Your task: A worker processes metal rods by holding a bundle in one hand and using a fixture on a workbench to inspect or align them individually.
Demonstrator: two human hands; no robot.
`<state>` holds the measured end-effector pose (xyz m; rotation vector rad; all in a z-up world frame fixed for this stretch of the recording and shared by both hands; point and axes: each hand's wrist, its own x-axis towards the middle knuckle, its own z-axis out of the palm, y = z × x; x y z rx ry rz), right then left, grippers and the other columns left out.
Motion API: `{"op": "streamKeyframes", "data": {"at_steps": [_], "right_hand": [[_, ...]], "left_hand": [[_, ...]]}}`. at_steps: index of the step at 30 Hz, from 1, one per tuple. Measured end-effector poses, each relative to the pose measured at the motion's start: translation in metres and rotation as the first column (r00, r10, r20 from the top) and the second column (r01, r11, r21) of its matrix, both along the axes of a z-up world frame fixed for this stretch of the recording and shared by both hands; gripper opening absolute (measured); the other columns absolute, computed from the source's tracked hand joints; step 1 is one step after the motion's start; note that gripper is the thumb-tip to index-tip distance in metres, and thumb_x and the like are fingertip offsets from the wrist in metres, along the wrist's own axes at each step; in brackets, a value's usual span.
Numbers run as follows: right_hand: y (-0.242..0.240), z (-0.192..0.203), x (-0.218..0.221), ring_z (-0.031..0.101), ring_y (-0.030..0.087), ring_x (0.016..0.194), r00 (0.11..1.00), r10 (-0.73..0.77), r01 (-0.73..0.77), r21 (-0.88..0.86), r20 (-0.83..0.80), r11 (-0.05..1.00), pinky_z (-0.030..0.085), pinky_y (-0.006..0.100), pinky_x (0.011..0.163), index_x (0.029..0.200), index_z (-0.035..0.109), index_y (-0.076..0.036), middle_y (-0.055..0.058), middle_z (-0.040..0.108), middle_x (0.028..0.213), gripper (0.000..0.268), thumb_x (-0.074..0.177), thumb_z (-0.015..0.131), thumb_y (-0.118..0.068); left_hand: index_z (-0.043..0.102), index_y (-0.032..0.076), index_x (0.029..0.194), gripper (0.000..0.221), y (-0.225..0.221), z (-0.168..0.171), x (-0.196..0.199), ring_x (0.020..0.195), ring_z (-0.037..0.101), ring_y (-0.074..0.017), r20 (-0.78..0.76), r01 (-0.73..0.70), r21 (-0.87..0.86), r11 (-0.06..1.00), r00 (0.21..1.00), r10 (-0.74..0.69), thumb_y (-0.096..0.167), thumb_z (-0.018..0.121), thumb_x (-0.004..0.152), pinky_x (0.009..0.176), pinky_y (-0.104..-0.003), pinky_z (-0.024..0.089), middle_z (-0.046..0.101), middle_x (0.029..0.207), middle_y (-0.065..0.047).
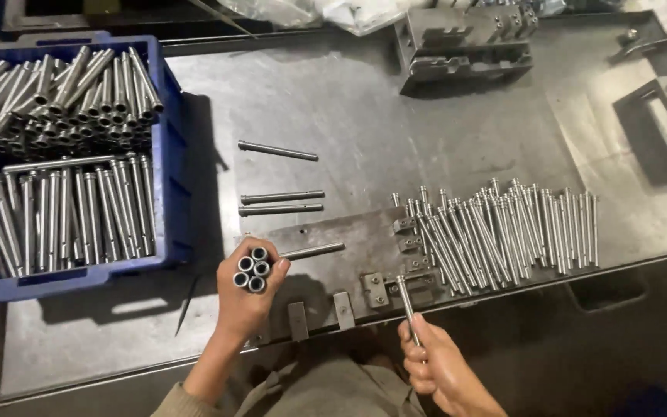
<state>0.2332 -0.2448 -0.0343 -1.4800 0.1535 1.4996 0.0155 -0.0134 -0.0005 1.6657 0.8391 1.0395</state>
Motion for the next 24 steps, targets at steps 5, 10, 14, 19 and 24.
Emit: {"op": "streamKeyframes", "data": {"at_steps": [5, 10, 14, 19, 24], "right_hand": [[0.004, 0.002, -0.010, 0.015, 0.006, 0.046, 0.980, 0.051, -0.049, -0.012, 0.193, 0.999, 0.007, 0.024, 0.037, 0.086, 0.051, -0.009, -0.004, 0.025, 0.063, 0.046, 0.108, 0.046, -0.049], [-0.013, -0.018, 0.001, 0.033, 0.009, 0.047, 0.687, 0.108, -0.212, 0.056, 0.718, 0.976, 0.024, 0.030, 0.041, 0.077, 0.059, -0.012, -0.001, 0.048, 0.059, 0.041, 0.103, 0.048, -0.042], [-0.009, 0.001, 0.035, 0.014, 0.005, 0.043, 0.990, 0.056, -0.056, -0.005, 0.131, 0.998, 0.009, 0.023, 0.034, 0.087, 0.049, -0.012, -0.005, 0.025, 0.061, 0.041, 0.109, 0.045, -0.047], [-0.008, 0.019, 0.048, 0.031, 0.008, 0.040, 0.819, 0.209, -0.230, -0.028, 0.534, 0.973, 0.027, 0.024, 0.030, 0.084, 0.060, -0.008, 0.000, 0.040, 0.060, 0.041, 0.107, 0.047, -0.039], [0.018, -0.036, 0.152, 0.050, 0.049, 0.116, -0.305, 0.488, 0.144, -0.467, 0.818, 0.872, 0.046, 0.063, 0.088, 0.148, 0.042, 0.003, 0.028, 0.047, 0.135, 0.065, 0.100, 0.058, -0.038]], "left_hand": [[0.063, 0.010, 0.086, 0.015, -0.003, 0.000, 0.002, 0.067, 0.058, -0.0124, -0.014, -0.043, 0.006, 0.999, 0.999, 0.043, 0.020, 0.073, 0.090, 0.067, -0.027, 0.047, 0.064, 0.079, 0.000], [0.067, 0.004, 0.096, 0.014, -0.007, 0.004, 0.000, 0.064, 0.068, -0.0152, 0.100, -0.062, -0.081, 0.995, 0.993, 0.070, 0.016, 0.073, 0.091, 0.064, -0.025, 0.055, 0.068, 0.077, -0.007], [0.068, 0.000, 0.103, 0.017, -0.013, 0.012, 0.001, 0.070, 0.073, -0.0194, 0.111, -0.084, -0.112, 0.990, 0.989, 0.097, 0.013, 0.070, 0.093, 0.071, -0.028, 0.060, 0.075, 0.081, -0.012], [0.069, -0.002, 0.107, 0.020, -0.015, 0.023, 0.004, 0.085, 0.079, -0.0243, 0.095, -0.109, -0.168, 0.980, 0.987, 0.127, 0.010, 0.069, 0.091, 0.082, -0.033, 0.067, 0.078, 0.091, -0.017], [0.074, 0.003, 0.103, 0.016, -0.020, 0.039, -0.001, 0.087, 0.079, -0.0172, 0.072, -0.068, 0.115, 0.991, 0.996, 0.060, 0.007, 0.075, 0.088, 0.084, -0.025, 0.064, 0.080, 0.093, -0.010]]}}
